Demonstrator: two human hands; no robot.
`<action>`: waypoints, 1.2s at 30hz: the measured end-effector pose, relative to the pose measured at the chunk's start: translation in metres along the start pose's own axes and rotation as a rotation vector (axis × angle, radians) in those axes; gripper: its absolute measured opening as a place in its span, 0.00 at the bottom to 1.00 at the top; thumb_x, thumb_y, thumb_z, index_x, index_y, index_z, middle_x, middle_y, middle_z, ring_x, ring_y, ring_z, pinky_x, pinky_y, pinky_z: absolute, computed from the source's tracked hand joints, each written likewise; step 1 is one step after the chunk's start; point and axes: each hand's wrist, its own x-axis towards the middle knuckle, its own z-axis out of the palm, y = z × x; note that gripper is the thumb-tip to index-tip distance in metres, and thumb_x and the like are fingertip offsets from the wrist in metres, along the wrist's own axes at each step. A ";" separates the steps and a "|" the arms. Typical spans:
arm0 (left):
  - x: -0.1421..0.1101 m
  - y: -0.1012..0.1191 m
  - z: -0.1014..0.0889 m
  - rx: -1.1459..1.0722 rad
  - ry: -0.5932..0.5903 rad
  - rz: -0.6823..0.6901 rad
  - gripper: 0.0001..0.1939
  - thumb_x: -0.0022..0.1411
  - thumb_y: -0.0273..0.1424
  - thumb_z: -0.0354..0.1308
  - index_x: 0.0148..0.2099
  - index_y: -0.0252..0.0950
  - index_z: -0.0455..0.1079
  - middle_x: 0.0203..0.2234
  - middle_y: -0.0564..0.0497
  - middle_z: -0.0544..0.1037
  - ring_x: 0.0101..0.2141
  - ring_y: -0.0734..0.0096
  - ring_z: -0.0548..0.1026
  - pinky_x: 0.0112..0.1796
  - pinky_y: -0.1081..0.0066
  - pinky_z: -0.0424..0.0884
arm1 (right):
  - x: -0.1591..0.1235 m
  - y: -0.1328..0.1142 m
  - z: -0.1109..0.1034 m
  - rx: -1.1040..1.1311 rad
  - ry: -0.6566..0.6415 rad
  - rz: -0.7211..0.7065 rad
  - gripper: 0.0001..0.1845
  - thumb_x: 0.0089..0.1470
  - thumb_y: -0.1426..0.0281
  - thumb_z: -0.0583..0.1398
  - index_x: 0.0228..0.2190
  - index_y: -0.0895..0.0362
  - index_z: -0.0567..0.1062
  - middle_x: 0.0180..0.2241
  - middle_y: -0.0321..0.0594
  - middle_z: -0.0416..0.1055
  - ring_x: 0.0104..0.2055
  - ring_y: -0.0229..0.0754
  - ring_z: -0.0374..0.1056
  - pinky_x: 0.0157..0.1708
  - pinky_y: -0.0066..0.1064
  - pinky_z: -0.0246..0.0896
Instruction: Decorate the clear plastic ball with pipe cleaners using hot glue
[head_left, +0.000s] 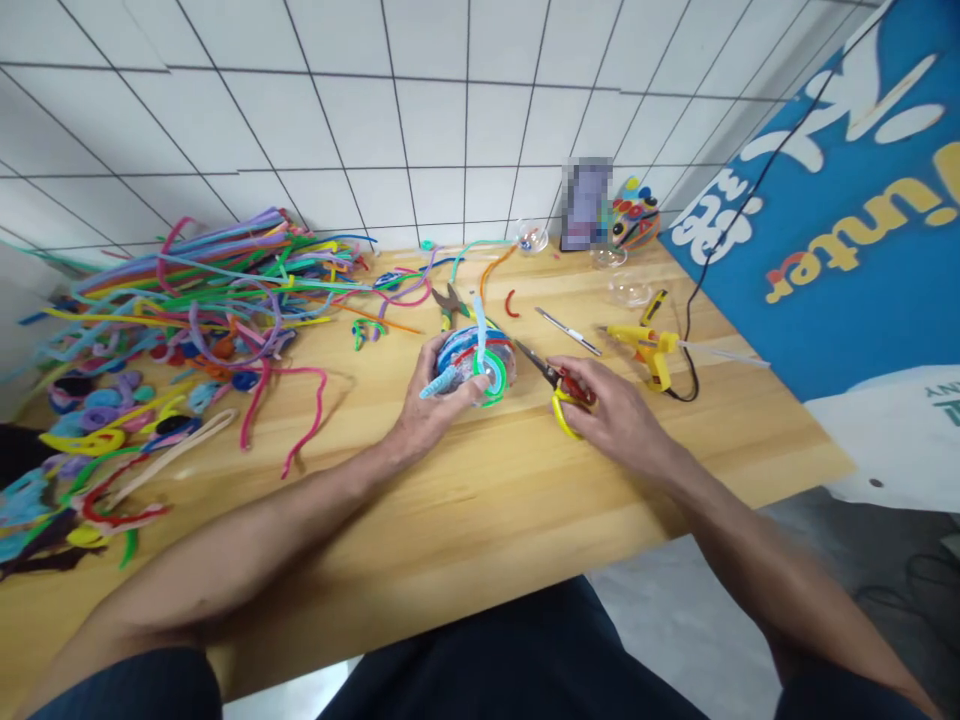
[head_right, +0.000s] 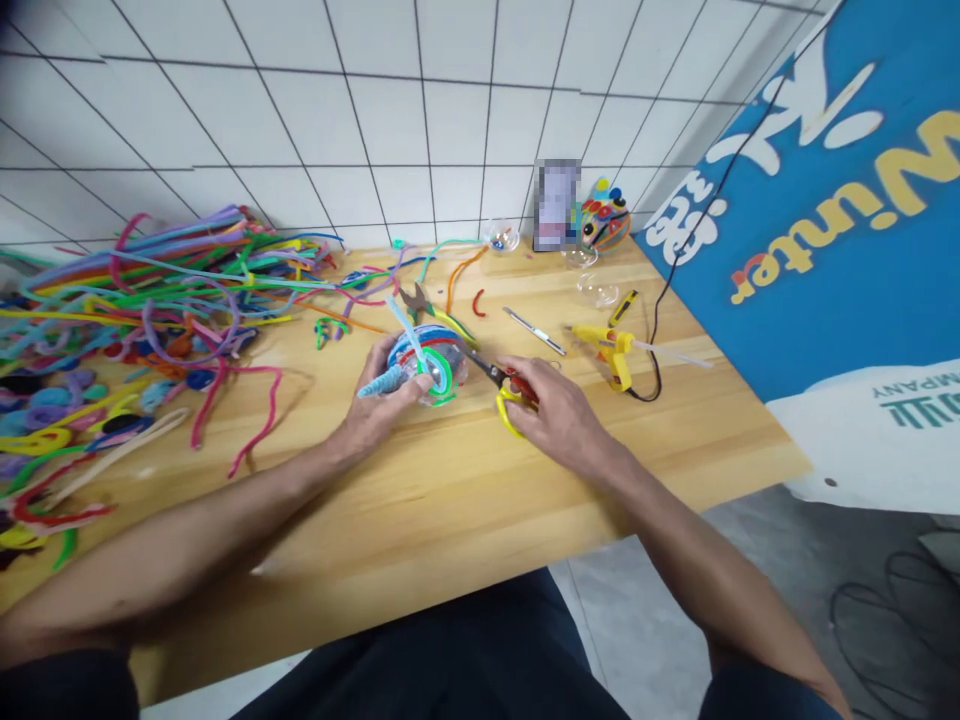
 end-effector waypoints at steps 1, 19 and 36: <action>-0.001 0.000 0.000 0.007 -0.002 0.005 0.41 0.58 0.53 0.76 0.65 0.44 0.66 0.61 0.43 0.77 0.59 0.51 0.78 0.61 0.50 0.78 | -0.004 -0.006 0.002 -0.063 0.027 -0.035 0.27 0.59 0.69 0.64 0.60 0.52 0.75 0.48 0.44 0.82 0.45 0.49 0.79 0.47 0.42 0.76; -0.005 -0.011 -0.006 0.236 0.003 0.135 0.44 0.61 0.61 0.71 0.69 0.46 0.61 0.64 0.43 0.73 0.63 0.51 0.76 0.64 0.51 0.76 | 0.001 -0.040 0.043 -0.533 0.178 -0.226 0.23 0.67 0.65 0.61 0.59 0.57 0.79 0.37 0.45 0.79 0.37 0.50 0.75 0.38 0.40 0.70; -0.007 -0.011 0.006 0.231 -0.012 0.273 0.43 0.63 0.53 0.73 0.70 0.44 0.58 0.66 0.41 0.73 0.64 0.51 0.76 0.66 0.50 0.74 | -0.007 -0.022 0.052 -0.462 0.211 -0.263 0.22 0.63 0.68 0.61 0.58 0.56 0.77 0.39 0.44 0.82 0.38 0.50 0.79 0.37 0.40 0.74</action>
